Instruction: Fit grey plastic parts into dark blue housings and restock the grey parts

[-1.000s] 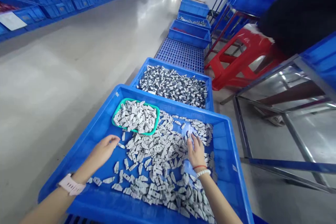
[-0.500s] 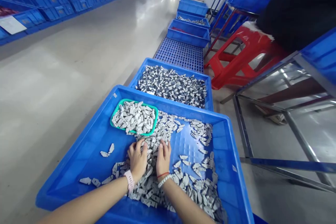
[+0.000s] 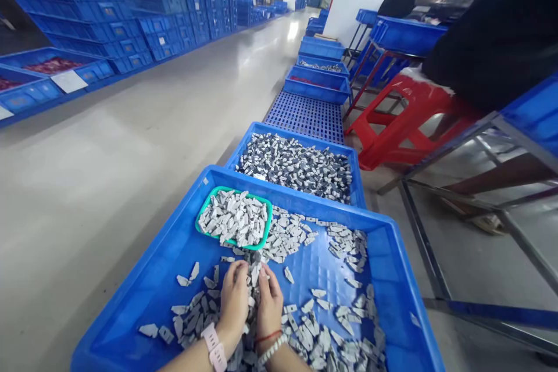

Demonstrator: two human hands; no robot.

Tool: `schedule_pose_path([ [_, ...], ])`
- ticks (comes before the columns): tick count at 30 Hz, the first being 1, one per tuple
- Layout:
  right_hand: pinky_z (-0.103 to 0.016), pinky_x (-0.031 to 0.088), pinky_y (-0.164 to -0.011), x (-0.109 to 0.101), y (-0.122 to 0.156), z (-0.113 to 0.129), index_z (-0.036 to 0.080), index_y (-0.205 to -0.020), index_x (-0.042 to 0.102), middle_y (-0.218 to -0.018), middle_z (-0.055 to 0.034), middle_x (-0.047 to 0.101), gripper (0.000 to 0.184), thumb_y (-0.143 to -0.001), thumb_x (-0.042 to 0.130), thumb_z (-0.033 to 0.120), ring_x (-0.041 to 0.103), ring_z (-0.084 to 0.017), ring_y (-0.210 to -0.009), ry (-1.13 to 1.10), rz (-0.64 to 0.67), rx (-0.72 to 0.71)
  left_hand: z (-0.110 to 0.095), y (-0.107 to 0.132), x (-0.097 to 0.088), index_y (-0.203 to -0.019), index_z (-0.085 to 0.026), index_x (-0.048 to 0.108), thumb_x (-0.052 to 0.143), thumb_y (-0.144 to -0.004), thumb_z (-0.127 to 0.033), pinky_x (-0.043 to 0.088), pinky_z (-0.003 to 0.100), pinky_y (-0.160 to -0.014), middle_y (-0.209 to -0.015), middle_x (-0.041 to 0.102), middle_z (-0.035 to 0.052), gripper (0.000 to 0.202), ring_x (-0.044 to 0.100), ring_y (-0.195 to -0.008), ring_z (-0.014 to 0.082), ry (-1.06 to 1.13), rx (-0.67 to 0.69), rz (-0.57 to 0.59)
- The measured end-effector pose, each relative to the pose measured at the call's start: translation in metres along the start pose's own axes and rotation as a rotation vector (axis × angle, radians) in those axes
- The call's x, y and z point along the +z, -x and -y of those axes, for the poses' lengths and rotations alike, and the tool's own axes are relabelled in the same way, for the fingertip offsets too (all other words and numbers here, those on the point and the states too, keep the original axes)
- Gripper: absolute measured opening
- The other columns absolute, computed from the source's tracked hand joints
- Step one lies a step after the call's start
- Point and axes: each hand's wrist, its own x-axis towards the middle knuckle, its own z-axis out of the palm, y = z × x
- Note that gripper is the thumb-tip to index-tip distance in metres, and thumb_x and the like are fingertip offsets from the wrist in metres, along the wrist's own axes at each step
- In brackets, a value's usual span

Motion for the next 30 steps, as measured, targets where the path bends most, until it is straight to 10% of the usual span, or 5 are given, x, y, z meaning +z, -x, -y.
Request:
schedule_pose_path([
  [11, -0.035, 0.036, -0.109, 0.107, -0.084, 0.100, 0.016, -0.104, 0.070, -0.122, -0.0112, 0.065, 0.042, -0.086, 0.048, 0.047, 0.053, -0.021, -0.121, 0.234, 0.299, -0.558, -0.103, -0.115, -0.026, -0.097, -0.013, 0.061, 0.049, -0.097, -0.032, 0.047, 0.043, -0.092, -0.102, 0.064, 0.0065, 0.023, 0.060, -0.100, 0.0209, -0.009, 0.494, -0.112],
  [18, -0.045, 0.032, -0.111, 0.060, -0.113, 0.102, 0.022, -0.085, 0.077, -0.116, -0.0071, 0.069, 0.039, -0.089, 0.048, 0.048, 0.054, -0.025, -0.122, 0.499, 0.498, -0.592, -0.081, -0.170, -0.046, -0.101, -0.015, 0.065, 0.055, -0.094, -0.033, 0.034, 0.052, -0.107, -0.111, 0.065, 0.0079, 0.022, 0.054, -0.117, 0.0247, -0.348, 0.640, 0.049],
  [22, -0.045, 0.032, -0.110, 0.020, -0.116, 0.100, 0.019, -0.098, 0.073, -0.127, -0.0104, 0.060, 0.035, -0.088, 0.050, 0.044, 0.049, -0.026, -0.125, 0.559, 0.370, -0.522, -0.072, -0.179, -0.062, -0.118, -0.014, 0.060, 0.047, -0.098, -0.033, 0.035, 0.053, -0.108, -0.126, 0.060, 0.0108, 0.030, 0.052, -0.122, 0.0256, -0.388, 0.644, 0.054],
  [30, -0.030, 0.054, -0.058, 0.014, -0.164, 0.072, 0.012, -0.085, 0.066, -0.065, 0.0022, 0.063, 0.014, -0.079, 0.072, 0.024, 0.059, -0.012, -0.053, 0.502, 0.259, -0.058, -0.062, -0.173, -0.060, -0.129, -0.014, 0.053, 0.048, -0.097, -0.033, 0.022, 0.057, -0.114, -0.138, 0.051, 0.0131, 0.037, 0.030, -0.140, 0.0294, -0.549, 0.751, 0.055],
])
